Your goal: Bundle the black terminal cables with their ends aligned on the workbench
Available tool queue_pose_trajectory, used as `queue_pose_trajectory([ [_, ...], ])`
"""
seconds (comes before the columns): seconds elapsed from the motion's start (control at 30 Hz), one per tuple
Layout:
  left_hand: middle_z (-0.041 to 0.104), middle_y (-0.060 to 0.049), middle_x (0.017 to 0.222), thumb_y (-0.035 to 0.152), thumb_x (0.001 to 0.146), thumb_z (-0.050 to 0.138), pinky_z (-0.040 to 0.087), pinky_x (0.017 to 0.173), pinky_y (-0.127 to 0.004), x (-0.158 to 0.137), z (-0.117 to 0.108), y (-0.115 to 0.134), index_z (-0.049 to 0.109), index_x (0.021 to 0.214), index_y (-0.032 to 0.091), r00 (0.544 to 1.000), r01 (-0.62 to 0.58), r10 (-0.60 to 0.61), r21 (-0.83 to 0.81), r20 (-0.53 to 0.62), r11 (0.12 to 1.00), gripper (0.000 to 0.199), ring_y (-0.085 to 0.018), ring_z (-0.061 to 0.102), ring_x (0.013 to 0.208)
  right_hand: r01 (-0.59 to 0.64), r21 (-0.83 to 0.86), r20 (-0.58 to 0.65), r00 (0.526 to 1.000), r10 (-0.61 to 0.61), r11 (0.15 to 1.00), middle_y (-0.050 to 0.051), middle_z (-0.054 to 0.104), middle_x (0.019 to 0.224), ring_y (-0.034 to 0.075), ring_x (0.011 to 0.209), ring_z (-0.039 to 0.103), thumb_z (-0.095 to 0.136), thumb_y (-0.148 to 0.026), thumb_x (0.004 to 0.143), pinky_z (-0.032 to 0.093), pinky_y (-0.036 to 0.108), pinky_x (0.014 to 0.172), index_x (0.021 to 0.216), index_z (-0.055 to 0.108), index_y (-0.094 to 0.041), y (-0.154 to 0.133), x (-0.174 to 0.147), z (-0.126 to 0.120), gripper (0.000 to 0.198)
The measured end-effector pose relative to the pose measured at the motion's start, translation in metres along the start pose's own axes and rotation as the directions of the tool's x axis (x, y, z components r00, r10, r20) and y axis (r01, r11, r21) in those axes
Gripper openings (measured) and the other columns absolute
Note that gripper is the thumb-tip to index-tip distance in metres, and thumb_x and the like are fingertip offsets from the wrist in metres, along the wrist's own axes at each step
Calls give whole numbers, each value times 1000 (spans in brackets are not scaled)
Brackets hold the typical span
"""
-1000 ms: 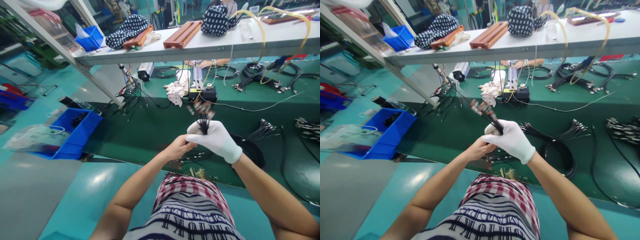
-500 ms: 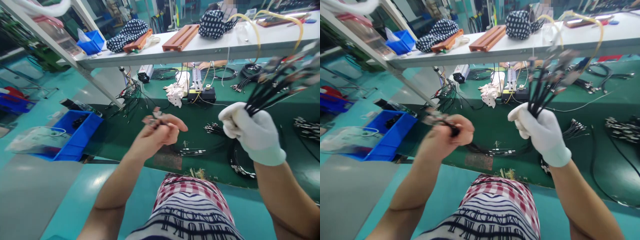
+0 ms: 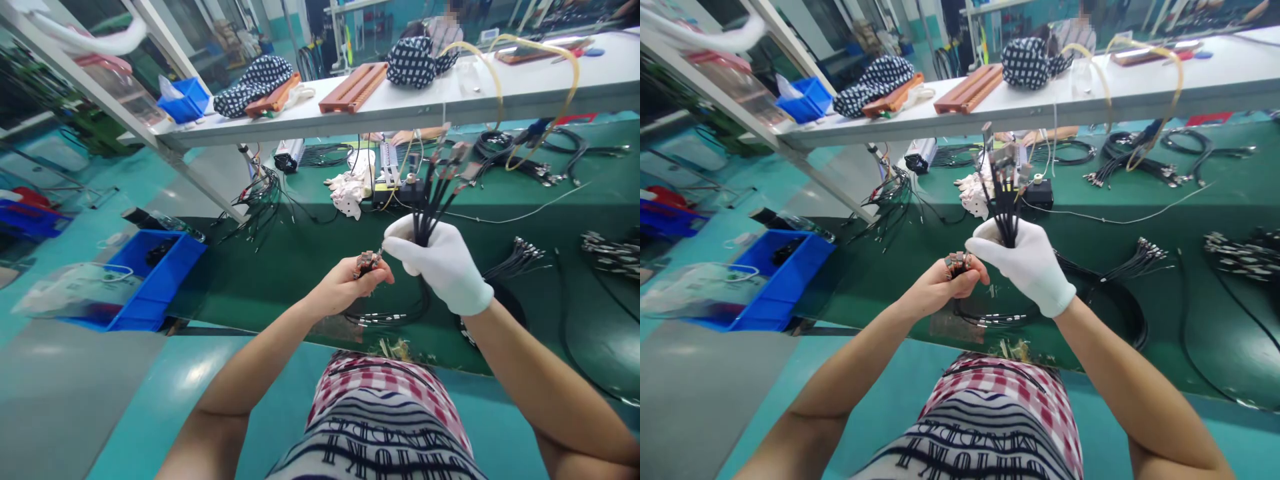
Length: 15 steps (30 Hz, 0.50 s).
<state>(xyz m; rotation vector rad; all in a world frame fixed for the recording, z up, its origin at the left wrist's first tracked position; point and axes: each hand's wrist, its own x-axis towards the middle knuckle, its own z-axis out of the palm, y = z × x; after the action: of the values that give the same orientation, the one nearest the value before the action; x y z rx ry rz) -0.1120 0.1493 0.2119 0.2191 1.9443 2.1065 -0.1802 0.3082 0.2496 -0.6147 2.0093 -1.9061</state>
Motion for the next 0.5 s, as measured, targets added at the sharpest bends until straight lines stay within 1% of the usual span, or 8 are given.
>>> queue_pose_trajectory([
  [0.1, 35, 4, 58, 48, 87, 59, 27, 49, -20, 0, 1, -3, 63, 87, 9, 1000, 3, -3, 7, -21, 1000, 39, -5, 31, 52, -50, 14, 122, 991, 48, 999, 0, 55, 60, 9, 48, 48, 74, -32, 74, 35, 20, 42, 77, 63, -12, 5, 3, 4, 23],
  [0.2, 33, 5, 56, 46, 86, 62, 23, 46, -20, -6, -6, 6, 62, 84, 10, 995, -10, 9, -17, -101, 1000, 36, -5, 30, 49, -87, 61, 114, 990, 80, 994, -1, 49, 61, 8, 47, 42, 73, -36, 78, 32, 19, 41, 81, 62, -13, 9, 3, -1, 26],
  [0.27, 29, 7, 53, 42, 85, 64, 20, 45, -19, -11, -14, 20, 60, 83, 13, 976, -80, 67, -54, -209, 995, 30, -4, 27, 46, -100, 138, 104, 991, 86, 985, -3, 40, 60, 6, 46, 33, 65, -45, 86, 27, 19, 39, 82, 61, -13, 11, 1, -5, 33],
  [0.33, 25, 9, 50, 38, 83, 66, 18, 44, -19, -12, -21, 36, 60, 87, 15, 929, -173, 150, -38, -338, 984, 25, -3, 23, 43, -140, 150, 180, 977, 112, 979, -3, 33, 59, 6, 45, 29, 57, -54, 91, 24, 19, 38, 79, 58, -13, 13, 0, -5, 42],
  [0.37, 26, 9, 49, 38, 81, 69, 19, 44, -19, -10, -23, 43, 61, 91, 15, 910, -194, 179, -1, -374, 981, 26, -3, 22, 42, -166, 123, 238, 962, 133, 978, -3, 33, 59, 6, 46, 29, 55, -56, 91, 23, 19, 38, 77, 57, -14, 14, -1, -4, 45],
  [0.4, 28, 9, 49, 38, 77, 73, 20, 45, -18, -8, -24, 50, 62, 96, 15, 904, -190, 194, 49, -380, 981, 31, -3, 24, 43, -189, 81, 302, 940, 156, 979, -3, 33, 59, 7, 46, 29, 55, -57, 91, 23, 19, 38, 74, 55, -14, 14, -1, -2, 46],
  [0.47, 37, 7, 52, 38, 71, 78, 23, 47, -19, -2, -20, 59, 65, 102, 15, 930, -134, 178, 156, -320, 979, 41, -4, 31, 47, -211, 2, 434, 881, 189, 977, -3, 35, 58, 7, 46, 30, 54, -55, 91, 24, 19, 37, 71, 51, -15, 14, 1, 4, 45],
  [0.5, 41, 6, 55, 39, 70, 79, 25, 48, -19, 1, -17, 62, 66, 101, 14, 945, -107, 161, 196, -284, 975, 41, -5, 34, 49, -216, -32, 485, 850, 204, 976, -3, 36, 58, 7, 46, 30, 54, -54, 92, 25, 19, 37, 69, 48, -16, 14, 2, 7, 45],
])
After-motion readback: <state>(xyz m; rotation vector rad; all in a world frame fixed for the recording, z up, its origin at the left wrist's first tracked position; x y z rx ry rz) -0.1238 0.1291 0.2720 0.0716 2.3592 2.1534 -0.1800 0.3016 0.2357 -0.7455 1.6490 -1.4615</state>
